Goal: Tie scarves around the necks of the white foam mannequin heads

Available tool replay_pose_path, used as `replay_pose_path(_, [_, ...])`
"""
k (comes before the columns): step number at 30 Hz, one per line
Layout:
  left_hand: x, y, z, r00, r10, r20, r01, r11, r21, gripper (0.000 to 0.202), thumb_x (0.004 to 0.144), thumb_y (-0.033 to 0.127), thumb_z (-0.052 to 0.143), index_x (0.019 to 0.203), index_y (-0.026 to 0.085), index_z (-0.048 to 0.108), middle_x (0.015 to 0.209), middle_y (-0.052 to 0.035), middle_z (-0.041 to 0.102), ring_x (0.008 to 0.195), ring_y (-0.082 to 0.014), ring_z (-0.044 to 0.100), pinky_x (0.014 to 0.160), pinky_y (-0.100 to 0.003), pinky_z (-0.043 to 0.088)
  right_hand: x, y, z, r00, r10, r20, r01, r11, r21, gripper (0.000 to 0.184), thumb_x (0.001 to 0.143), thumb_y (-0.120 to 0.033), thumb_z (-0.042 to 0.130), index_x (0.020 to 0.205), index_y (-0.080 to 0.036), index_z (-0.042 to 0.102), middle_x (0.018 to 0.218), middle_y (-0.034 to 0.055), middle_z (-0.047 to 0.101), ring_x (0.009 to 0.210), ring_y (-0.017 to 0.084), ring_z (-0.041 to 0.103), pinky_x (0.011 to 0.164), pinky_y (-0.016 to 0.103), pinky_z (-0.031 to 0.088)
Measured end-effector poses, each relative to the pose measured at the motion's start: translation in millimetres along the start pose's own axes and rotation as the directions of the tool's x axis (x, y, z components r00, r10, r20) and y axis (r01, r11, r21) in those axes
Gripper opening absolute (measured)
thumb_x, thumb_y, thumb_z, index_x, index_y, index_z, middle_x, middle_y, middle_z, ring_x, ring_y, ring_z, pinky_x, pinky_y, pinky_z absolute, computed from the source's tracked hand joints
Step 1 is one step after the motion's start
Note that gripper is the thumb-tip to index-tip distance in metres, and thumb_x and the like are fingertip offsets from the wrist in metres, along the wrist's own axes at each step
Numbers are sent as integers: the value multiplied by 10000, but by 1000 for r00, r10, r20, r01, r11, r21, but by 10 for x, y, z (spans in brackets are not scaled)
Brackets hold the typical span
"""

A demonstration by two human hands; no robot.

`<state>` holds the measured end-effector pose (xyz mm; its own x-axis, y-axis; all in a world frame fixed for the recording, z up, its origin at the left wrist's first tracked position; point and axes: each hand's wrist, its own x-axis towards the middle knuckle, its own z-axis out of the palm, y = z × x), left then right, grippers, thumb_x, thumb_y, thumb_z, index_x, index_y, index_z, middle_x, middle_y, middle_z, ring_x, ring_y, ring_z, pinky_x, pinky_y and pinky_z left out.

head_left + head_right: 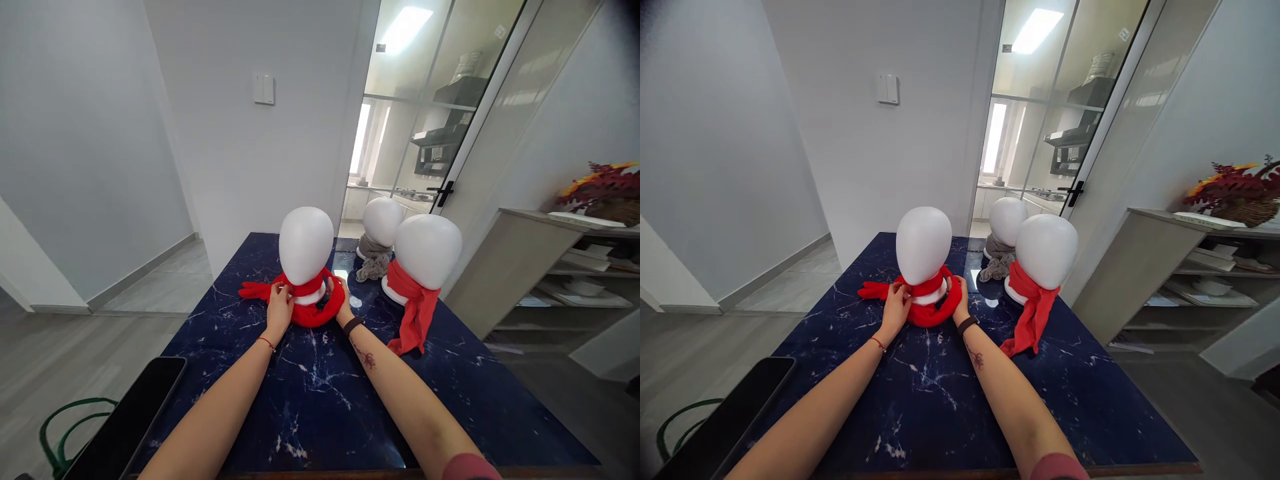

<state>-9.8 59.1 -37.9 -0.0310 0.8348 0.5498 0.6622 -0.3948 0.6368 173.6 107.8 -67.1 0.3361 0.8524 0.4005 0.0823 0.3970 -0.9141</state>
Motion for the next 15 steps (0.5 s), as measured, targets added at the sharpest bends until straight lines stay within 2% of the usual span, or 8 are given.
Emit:
replay_pose_path(3, [-2,3,-4,1000,-6,2,6,1000,5,196,778,116,497,944,176,582,1156,-121,461,1033,-240,553,893,-399,476,59,39,-38,994,95,-50,-90,991,94,394,771,-532,477,948,-182,501,631,-5,572,571,180,594,572,361,534])
replay_pose_path(7, [-3,6,-9,1000,-9,5,9,1000,0,201,778,116,500,954,176,577,1169,-124,454,1015,-237,561,903,-412,470,164,36,-135,987,135,-86,-121,981,152,247,727,-434,538,824,-211,494,634,2,576,627,190,614,632,377,545])
replay_pose_path(10, [-2,2,-13,1000,-5,7,6,1000,-14,217,768,97,501,957,176,571,1165,-117,451,1011,-230,567,914,-407,467,223,0,-211,982,127,-143,-109,985,131,193,731,-366,504,849,-213,495,720,20,600,729,196,632,701,391,538])
replay_pose_path(12, [-1,-2,-14,1000,-3,-4,3,1000,-22,236,759,82,500,964,178,566,1164,-116,451,1040,-234,557,926,-405,462,217,-45,-243,976,100,-193,-84,992,90,220,746,-342,456,919,-212,500,832,38,609,851,201,623,771,403,518])
replay_pose_path(15, [-1,-6,-12,1000,-3,-16,3,999,-32,289,754,65,493,1012,183,549,1167,-113,458,1078,-235,542,936,-395,458,112,-162,-217,965,29,-261,-29,1000,4,298,737,-296,448,1013,-201,509,1051,88,581,1086,227,522,950,442,414])
